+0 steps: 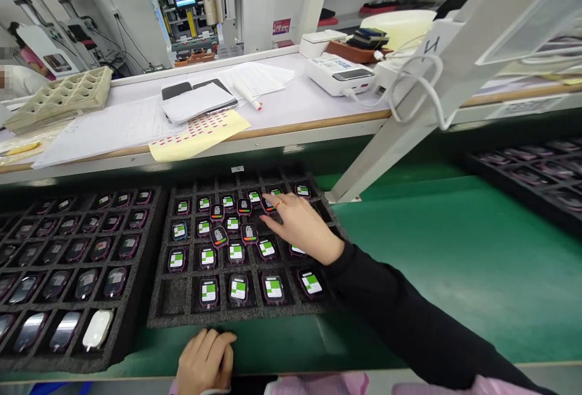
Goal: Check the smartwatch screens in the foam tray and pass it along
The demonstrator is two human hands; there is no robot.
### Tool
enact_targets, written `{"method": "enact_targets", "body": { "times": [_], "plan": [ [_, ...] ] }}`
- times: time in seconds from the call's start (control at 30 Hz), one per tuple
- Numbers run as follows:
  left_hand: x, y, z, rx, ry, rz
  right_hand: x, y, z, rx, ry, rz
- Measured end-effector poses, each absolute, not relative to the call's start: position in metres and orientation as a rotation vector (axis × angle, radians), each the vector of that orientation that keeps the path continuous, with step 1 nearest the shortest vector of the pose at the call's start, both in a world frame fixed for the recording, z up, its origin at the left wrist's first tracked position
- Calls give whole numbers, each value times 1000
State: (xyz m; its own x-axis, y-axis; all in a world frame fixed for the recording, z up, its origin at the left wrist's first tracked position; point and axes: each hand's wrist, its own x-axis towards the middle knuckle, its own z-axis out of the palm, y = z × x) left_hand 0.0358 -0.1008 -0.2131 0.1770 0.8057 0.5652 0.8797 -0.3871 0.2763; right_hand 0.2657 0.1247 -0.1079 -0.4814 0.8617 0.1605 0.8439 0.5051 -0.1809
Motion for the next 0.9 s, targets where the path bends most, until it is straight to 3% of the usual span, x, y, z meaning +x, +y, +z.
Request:
{"method": "enact_targets", "body": {
  "times": [0.2,0.9],
  "plan": [
    [35,-101,-211,-2353,-1665,-970,265,82,-125,-866,-2443,449],
    [34,-102,-209,-2359,-1661,-985,245,106,-136,-900,-2587,205]
  ]
}}
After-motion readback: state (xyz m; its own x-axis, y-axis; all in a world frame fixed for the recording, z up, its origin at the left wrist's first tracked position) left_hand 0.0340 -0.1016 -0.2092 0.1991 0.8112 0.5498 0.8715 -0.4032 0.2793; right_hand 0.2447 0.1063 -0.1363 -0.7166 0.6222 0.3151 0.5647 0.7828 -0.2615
